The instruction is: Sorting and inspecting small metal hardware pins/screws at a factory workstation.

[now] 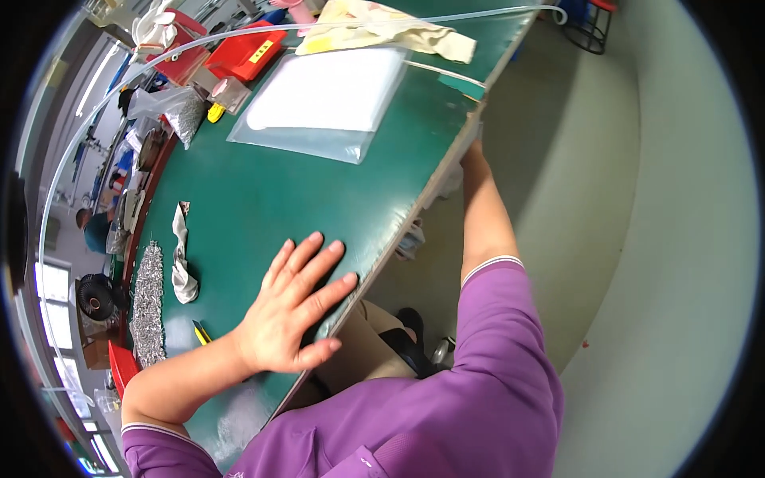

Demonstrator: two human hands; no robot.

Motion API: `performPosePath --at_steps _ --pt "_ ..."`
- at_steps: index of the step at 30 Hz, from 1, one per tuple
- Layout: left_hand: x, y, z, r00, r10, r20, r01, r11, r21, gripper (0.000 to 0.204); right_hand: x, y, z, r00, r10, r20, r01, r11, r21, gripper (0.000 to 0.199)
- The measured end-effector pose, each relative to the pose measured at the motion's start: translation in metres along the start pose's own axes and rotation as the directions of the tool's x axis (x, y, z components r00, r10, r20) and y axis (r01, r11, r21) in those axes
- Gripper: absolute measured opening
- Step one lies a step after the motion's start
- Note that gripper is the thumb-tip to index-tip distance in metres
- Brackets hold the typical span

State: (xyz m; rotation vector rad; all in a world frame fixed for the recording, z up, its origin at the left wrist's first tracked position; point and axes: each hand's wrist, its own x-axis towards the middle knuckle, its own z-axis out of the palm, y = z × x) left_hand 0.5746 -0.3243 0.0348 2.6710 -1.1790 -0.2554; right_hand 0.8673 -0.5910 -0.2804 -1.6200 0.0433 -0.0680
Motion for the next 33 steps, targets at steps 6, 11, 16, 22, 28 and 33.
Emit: performPosePath --at_steps 6,11,16,22,28,33 --pt "0.002 -0.003 -0.001 1.000 -0.024 -0.006 0.024 0.997 -0.078 0.059 0.044 0.045 0.057 0.987 0.052 0.155 -0.054 0.999 0.008 0.031" --pt "0.004 -0.002 -0.003 0.999 -0.042 0.012 0.043 0.996 -0.082 0.056 0.046 0.077 0.088 0.967 0.102 0.235 -0.109 0.994 0.015 0.032" --pt "0.005 -0.005 0.003 0.999 -0.040 0.024 0.042 0.995 -0.093 0.057 0.041 0.091 0.105 0.943 0.142 0.302 -0.144 0.990 -0.016 0.034" --pt "0.005 -0.004 0.000 0.999 -0.043 0.003 0.043 0.991 -0.126 0.056 0.035 0.086 0.107 0.907 0.178 0.382 -0.149 0.983 -0.107 0.036" --pt "0.002 -0.005 -0.003 0.999 -0.016 -0.028 0.011 0.990 -0.143 0.057 0.043 0.036 0.086 0.875 0.188 0.446 -0.066 0.959 -0.276 0.039" --pt "-0.011 -0.004 0.000 0.996 -0.016 -0.087 0.003 0.990 -0.142 0.064 0.040 -0.042 0.087 0.850 0.178 0.496 0.051 0.909 -0.414 0.040"
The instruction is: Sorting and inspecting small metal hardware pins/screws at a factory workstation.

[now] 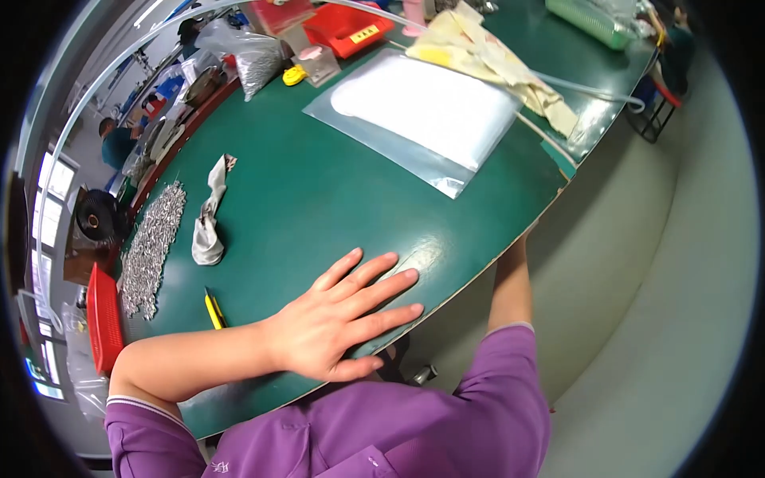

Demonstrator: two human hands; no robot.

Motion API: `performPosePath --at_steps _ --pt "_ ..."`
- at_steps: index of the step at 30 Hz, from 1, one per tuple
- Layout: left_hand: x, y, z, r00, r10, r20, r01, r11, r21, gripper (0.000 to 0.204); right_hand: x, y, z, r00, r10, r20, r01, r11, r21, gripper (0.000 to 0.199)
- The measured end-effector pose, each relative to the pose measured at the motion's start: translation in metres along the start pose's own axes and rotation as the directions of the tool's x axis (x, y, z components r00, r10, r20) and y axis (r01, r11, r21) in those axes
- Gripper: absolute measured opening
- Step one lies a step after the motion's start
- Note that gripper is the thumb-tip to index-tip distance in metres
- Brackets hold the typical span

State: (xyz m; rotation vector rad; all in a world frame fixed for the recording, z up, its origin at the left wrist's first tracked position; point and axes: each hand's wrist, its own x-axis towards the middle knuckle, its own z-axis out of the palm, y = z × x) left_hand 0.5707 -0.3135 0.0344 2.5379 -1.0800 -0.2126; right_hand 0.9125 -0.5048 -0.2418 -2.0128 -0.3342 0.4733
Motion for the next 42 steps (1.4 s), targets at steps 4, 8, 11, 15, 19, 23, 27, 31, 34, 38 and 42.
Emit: performPosePath --at_steps 4,8,11,15,19,23,27,31,34,38,42 --pt "-0.003 -0.002 0.010 0.995 0.047 -0.089 -0.044 0.998 0.037 0.066 -0.015 -0.022 -0.027 1.000 0.010 -0.001 -0.010 0.992 -0.127 0.042" --pt "0.004 -0.003 0.010 0.991 0.084 -0.103 -0.081 0.996 0.035 0.066 -0.041 0.016 -0.033 0.994 0.106 -0.029 -0.108 0.986 -0.125 0.044" --pt "0.000 -0.004 0.000 0.999 -0.029 -0.035 0.031 0.997 0.072 0.066 -0.060 0.073 -0.013 0.979 0.203 -0.027 -0.204 0.978 -0.050 0.045" --pt "0.016 0.017 -0.003 0.999 0.015 0.040 -0.018 0.997 0.069 0.062 -0.076 0.210 -0.050 0.939 0.317 -0.133 -0.316 0.948 0.028 0.046" --pt "0.016 0.001 0.005 0.994 -0.057 0.092 0.046 0.992 0.116 0.059 -0.024 0.182 0.062 0.603 0.713 -0.358 -0.095 0.510 0.855 0.046" --pt "0.013 0.002 0.005 0.992 -0.047 0.116 0.034 0.993 0.113 0.058 -0.021 0.181 0.089 0.563 0.746 -0.356 -0.097 0.488 0.868 0.045" --pt "0.013 0.003 0.005 0.994 -0.084 0.074 0.082 0.996 0.029 0.052 -0.030 0.189 0.110 0.514 0.775 -0.368 -0.113 0.487 0.866 0.045" --pt "0.015 0.003 0.003 0.994 -0.090 0.061 0.088 0.995 0.039 0.049 -0.043 0.189 0.117 0.461 0.793 -0.399 -0.121 0.501 0.857 0.044" --pt "0.015 0.001 0.006 0.994 -0.091 0.053 0.089 0.995 0.033 0.048 -0.058 0.199 0.119 0.417 0.800 -0.432 -0.121 0.520 0.846 0.044" --pt "0.013 0.001 0.007 0.993 -0.103 0.050 0.101 0.994 0.035 0.048 -0.078 0.201 0.122 0.378 0.797 -0.470 -0.123 0.547 0.828 0.044" --pt "0.011 -0.001 0.007 0.995 -0.042 0.092 0.036 0.997 0.070 0.054 -0.104 0.210 0.119 0.343 0.782 -0.521 -0.130 0.588 0.798 0.043"
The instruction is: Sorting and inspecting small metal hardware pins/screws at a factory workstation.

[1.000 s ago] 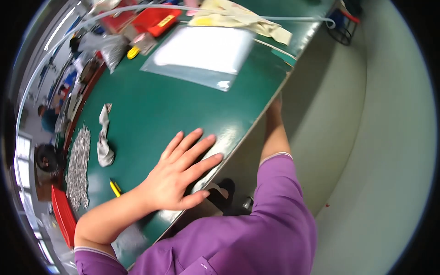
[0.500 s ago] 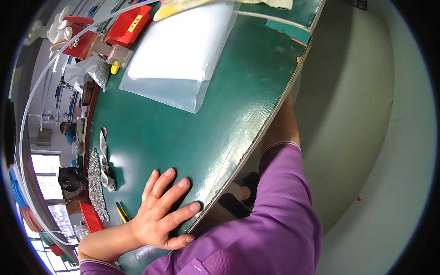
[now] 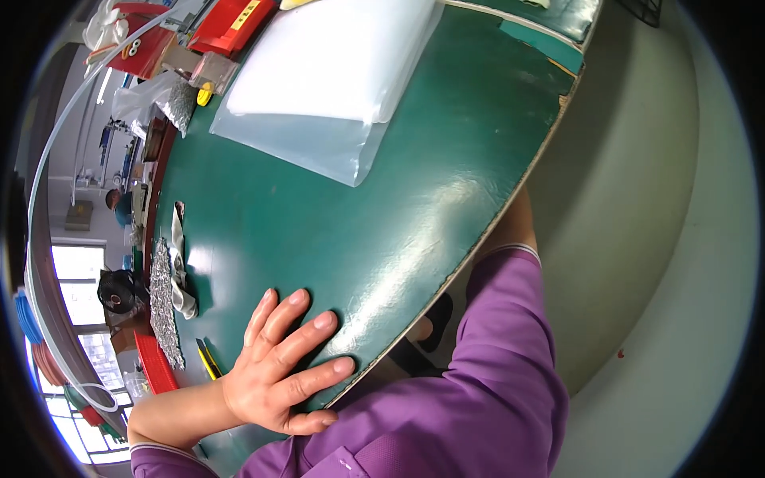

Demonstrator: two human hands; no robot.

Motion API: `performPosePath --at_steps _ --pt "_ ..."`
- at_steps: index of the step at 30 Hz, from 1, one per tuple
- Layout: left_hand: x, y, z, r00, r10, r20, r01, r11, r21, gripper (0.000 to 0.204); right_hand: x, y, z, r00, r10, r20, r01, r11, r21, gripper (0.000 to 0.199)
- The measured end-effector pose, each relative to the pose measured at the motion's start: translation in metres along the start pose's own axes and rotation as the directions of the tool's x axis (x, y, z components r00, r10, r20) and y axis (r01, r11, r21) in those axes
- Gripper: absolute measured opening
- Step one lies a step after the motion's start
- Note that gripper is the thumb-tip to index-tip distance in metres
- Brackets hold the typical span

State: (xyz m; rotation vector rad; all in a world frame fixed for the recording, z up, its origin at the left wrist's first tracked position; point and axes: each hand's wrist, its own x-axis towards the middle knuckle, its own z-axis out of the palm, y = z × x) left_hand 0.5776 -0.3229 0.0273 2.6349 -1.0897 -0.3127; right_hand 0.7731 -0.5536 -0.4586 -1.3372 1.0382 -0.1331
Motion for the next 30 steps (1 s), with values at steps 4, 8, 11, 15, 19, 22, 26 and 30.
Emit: performPosePath --at_steps 4,8,11,15,19,22,26,30 --pt "0.005 0.002 -0.001 1.000 -0.001 0.021 0.001 1.000 -0.022 0.054 0.004 -0.010 -0.040 0.996 -0.078 -0.039 0.076 0.996 -0.038 0.043" --pt "0.004 0.002 -0.009 1.000 -0.008 -0.006 0.008 1.000 -0.029 0.051 -0.007 -0.040 -0.084 0.980 -0.186 -0.066 0.180 0.980 -0.081 0.043" --pt "-0.004 -0.003 -0.008 0.999 0.014 -0.051 -0.017 0.998 -0.061 0.055 -0.023 -0.080 -0.104 0.952 -0.300 -0.051 0.294 0.950 -0.105 0.043" --pt "-0.012 -0.003 0.001 0.986 0.053 -0.158 -0.073 0.990 -0.120 0.064 -0.046 -0.135 -0.101 0.886 -0.462 0.036 0.463 0.881 -0.092 0.042" --pt "-0.017 -0.009 0.018 0.928 0.126 -0.351 -0.166 0.982 -0.086 0.063 -0.078 -0.170 -0.088 0.797 -0.585 0.150 0.596 0.802 -0.044 0.042" --pt "-0.012 -0.010 0.032 0.895 0.158 -0.416 -0.186 0.982 -0.028 0.060 -0.094 -0.202 -0.106 0.715 -0.682 0.153 0.690 0.724 0.005 0.042" --pt "-0.013 -0.007 0.032 0.931 0.140 -0.337 -0.160 0.986 -0.033 0.060 -0.085 -0.211 -0.191 0.876 -0.448 -0.180 0.482 0.786 0.387 0.039" --pt "-0.024 -0.008 -0.005 0.973 0.099 -0.209 -0.135 0.976 -0.168 0.058 -0.149 -0.305 -0.249 0.774 -0.612 -0.159 0.583 0.592 0.556 0.035"
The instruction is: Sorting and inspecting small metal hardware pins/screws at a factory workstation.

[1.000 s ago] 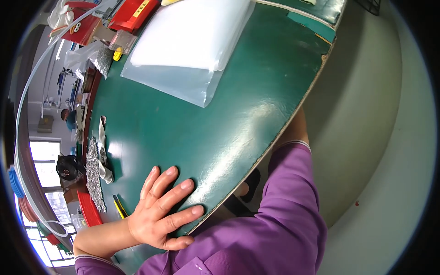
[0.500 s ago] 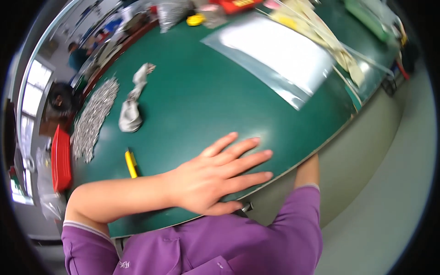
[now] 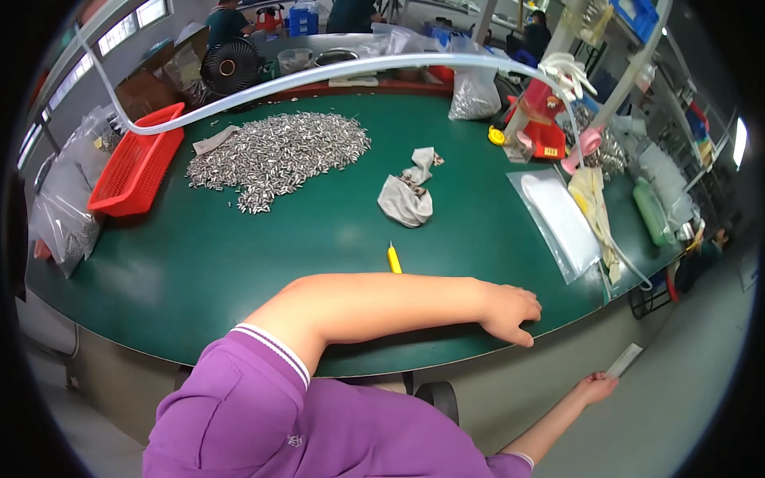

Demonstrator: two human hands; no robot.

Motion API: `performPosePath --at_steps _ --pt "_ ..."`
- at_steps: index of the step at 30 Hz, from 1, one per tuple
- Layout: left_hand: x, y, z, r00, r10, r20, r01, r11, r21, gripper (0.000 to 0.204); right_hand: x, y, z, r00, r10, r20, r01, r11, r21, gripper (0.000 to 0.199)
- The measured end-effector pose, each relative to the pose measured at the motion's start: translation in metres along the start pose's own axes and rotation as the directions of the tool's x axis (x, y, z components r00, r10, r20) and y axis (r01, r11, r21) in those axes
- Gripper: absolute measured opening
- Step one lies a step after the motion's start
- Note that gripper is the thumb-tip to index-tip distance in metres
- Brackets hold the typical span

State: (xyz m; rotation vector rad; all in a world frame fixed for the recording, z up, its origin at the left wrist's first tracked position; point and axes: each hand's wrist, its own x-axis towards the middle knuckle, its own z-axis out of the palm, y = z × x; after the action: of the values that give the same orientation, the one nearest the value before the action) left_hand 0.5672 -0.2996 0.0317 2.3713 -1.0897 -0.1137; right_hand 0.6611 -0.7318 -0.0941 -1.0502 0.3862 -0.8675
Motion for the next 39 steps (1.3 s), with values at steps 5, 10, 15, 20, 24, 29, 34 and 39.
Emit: performPosePath --at_steps 5,10,15,20,24,29,34,39 --pt "-0.096 0.007 -0.051 0.929 -0.209 -0.305 0.046 0.884 -0.465 0.058 -0.172 -0.141 0.127 0.815 -0.207 0.541 0.300 0.950 -0.088 0.045" --pt "-0.253 -0.013 -0.068 0.713 -0.643 -0.279 0.079 0.468 -0.880 0.052 -0.360 -0.133 0.226 0.160 0.070 0.985 0.154 0.984 -0.095 0.059" --pt "-0.342 -0.010 -0.056 0.436 -0.810 -0.391 0.035 0.450 -0.893 0.036 -0.476 -0.115 0.289 -0.358 0.201 0.912 0.141 0.977 -0.160 0.069" --pt "-0.405 -0.015 -0.041 0.169 -0.769 -0.617 -0.054 0.618 -0.785 0.017 -0.547 -0.080 0.325 -0.553 0.203 0.808 -0.128 0.938 -0.324 0.041" --pt "-0.417 -0.019 -0.043 -0.043 -0.786 -0.617 -0.037 0.618 -0.785 0.016 -0.556 -0.053 0.342 -0.611 0.273 0.743 -0.044 0.926 -0.376 0.027" --pt "-0.423 -0.025 -0.049 -0.124 -0.822 -0.555 -0.106 0.567 -0.817 0.016 -0.550 -0.043 0.354 -0.550 0.414 0.725 -0.046 0.852 -0.521 0.025" --pt "-0.421 -0.028 -0.049 -0.094 -0.835 -0.542 -0.114 0.550 -0.827 0.016 -0.546 -0.033 0.356 -0.482 0.422 0.768 -0.064 0.857 -0.511 0.025" --pt "-0.421 -0.026 -0.048 -0.098 -0.839 -0.535 -0.087 0.543 -0.835 0.017 -0.544 -0.028 0.352 -0.453 0.405 0.794 -0.052 0.877 -0.477 0.023"
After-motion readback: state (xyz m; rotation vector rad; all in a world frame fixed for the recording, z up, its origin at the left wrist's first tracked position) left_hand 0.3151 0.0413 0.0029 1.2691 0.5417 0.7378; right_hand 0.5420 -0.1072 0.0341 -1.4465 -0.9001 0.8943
